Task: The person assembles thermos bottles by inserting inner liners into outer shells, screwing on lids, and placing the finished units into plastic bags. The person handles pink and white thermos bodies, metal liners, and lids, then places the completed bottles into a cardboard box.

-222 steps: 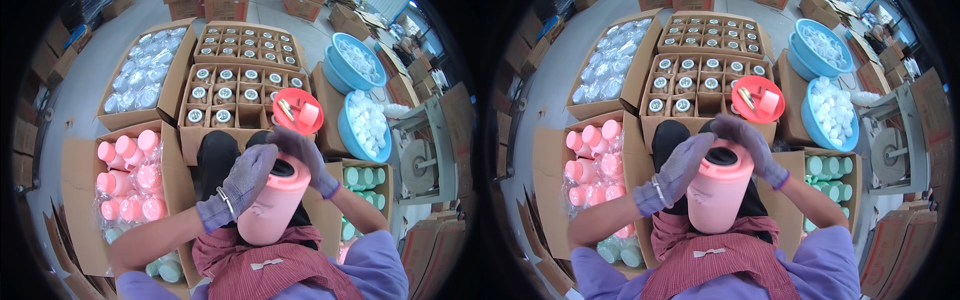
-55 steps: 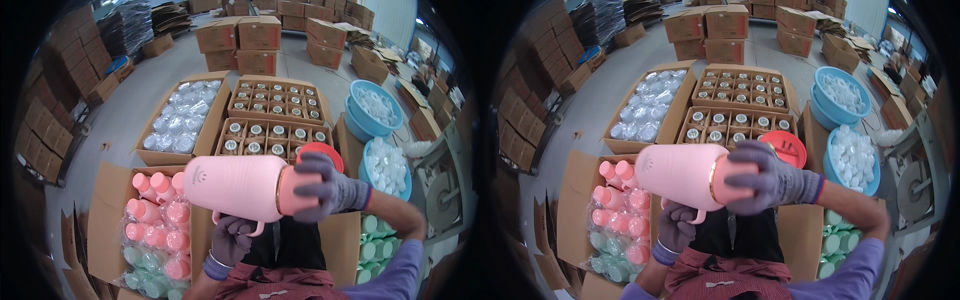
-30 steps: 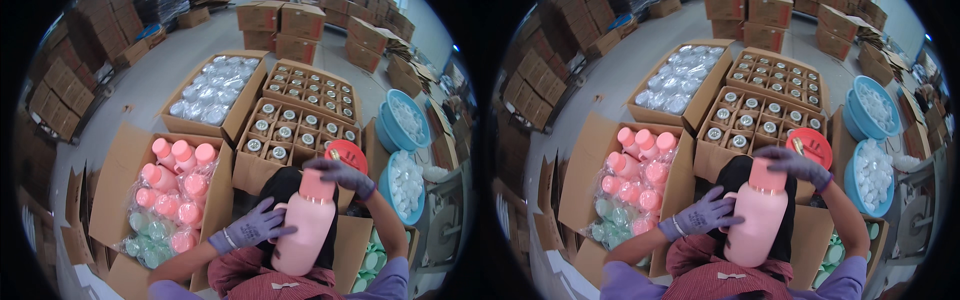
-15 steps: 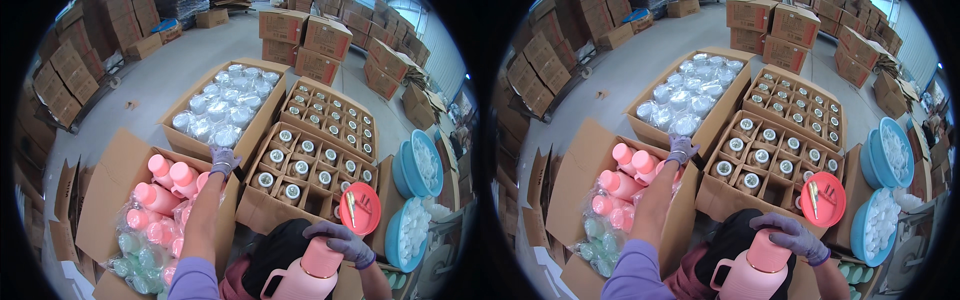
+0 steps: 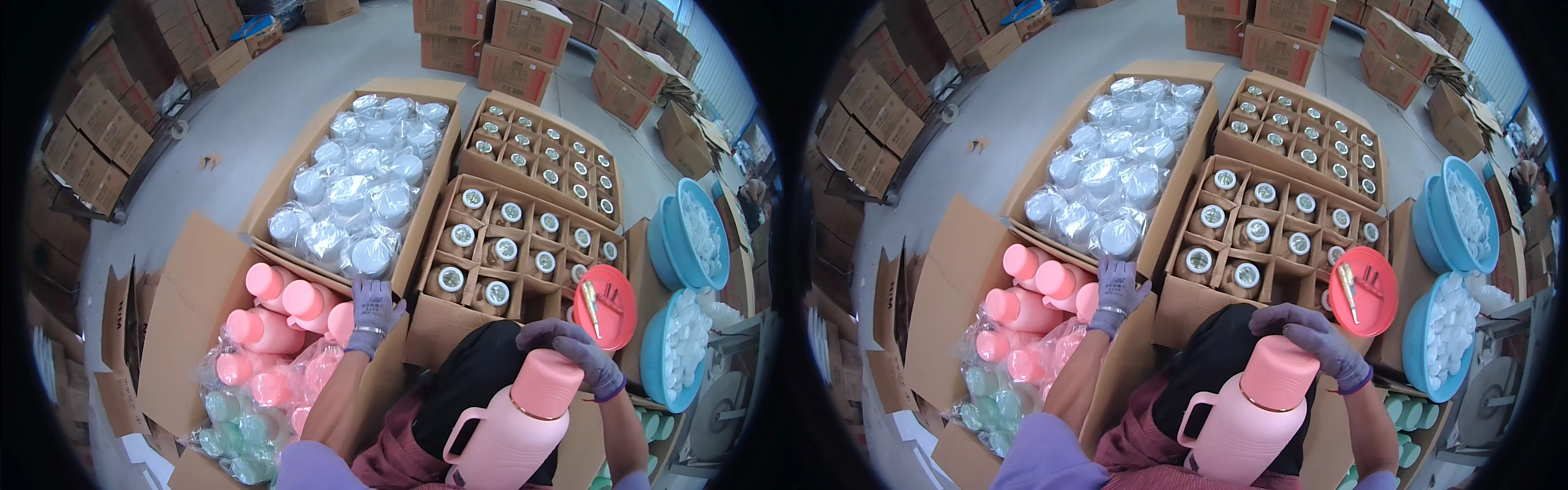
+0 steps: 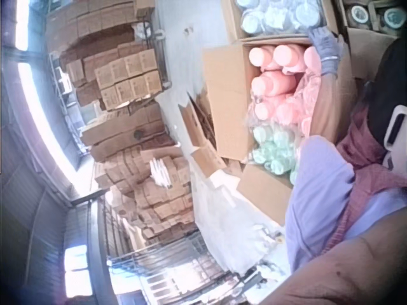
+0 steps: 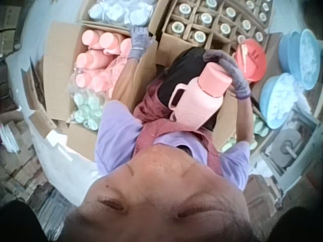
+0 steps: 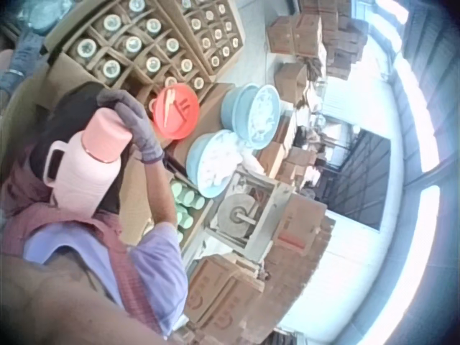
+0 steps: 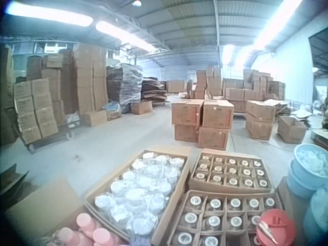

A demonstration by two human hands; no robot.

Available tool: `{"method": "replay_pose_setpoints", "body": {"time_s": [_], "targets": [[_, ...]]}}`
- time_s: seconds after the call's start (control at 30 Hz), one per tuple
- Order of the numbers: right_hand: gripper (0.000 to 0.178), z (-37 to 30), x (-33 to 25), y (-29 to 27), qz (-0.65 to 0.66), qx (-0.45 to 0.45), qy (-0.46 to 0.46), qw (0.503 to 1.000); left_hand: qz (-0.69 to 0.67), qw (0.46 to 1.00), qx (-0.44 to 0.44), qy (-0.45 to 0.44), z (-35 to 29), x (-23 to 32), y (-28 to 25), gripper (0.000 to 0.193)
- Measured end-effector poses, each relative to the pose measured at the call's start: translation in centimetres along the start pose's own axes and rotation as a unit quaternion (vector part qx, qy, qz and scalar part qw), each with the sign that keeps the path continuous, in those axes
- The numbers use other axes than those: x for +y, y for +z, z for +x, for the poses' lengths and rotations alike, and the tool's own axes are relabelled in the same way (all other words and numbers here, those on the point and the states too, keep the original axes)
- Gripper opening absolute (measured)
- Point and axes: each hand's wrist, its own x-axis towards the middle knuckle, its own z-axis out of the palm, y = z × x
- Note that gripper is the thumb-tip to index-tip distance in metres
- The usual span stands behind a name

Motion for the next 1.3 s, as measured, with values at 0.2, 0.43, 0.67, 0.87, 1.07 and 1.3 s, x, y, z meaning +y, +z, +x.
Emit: {"method": "replay_pose_setpoints", "body": {"time_s": [0.2,0.43,0.67,0.87,1.07,1.3], "targets": [[0.046,1.4,0.0,-1.2,-0.006,0.031,0.018,0.999,-0.156,0.988,-0.002,-0.018,-4.5,-2.0,-2.6,0.045],[0.034,8.3,-0.3,1.7,-0.095,0.054,0.07,0.992,-0.002,0.987,-0.05,-0.152,0.3,-9.3,-3.1,0.038],[0.043,11.2,-2.1,1.1,-0.193,0.036,-0.003,0.981,-0.607,0.784,0.126,0.039,9.5,-2.4,-21.2,0.015],[0.037,15.4,-7.4,4.3,-0.093,0.053,-0.141,0.984,-0.799,0.535,0.006,0.274,14.8,6.0,-22.5,0.046],[0.034,12.1,-10.9,-6.4,0.261,0.098,-0.178,0.944,-0.666,0.706,-0.126,0.204,10.1,1.5,-20.2,0.125],[0.101,7.6,-4.0,-8.2,0.159,0.247,-0.246,0.924,-0.751,0.65,-0.095,-0.062,7.0,13.9,-14.4,0.062]]}}
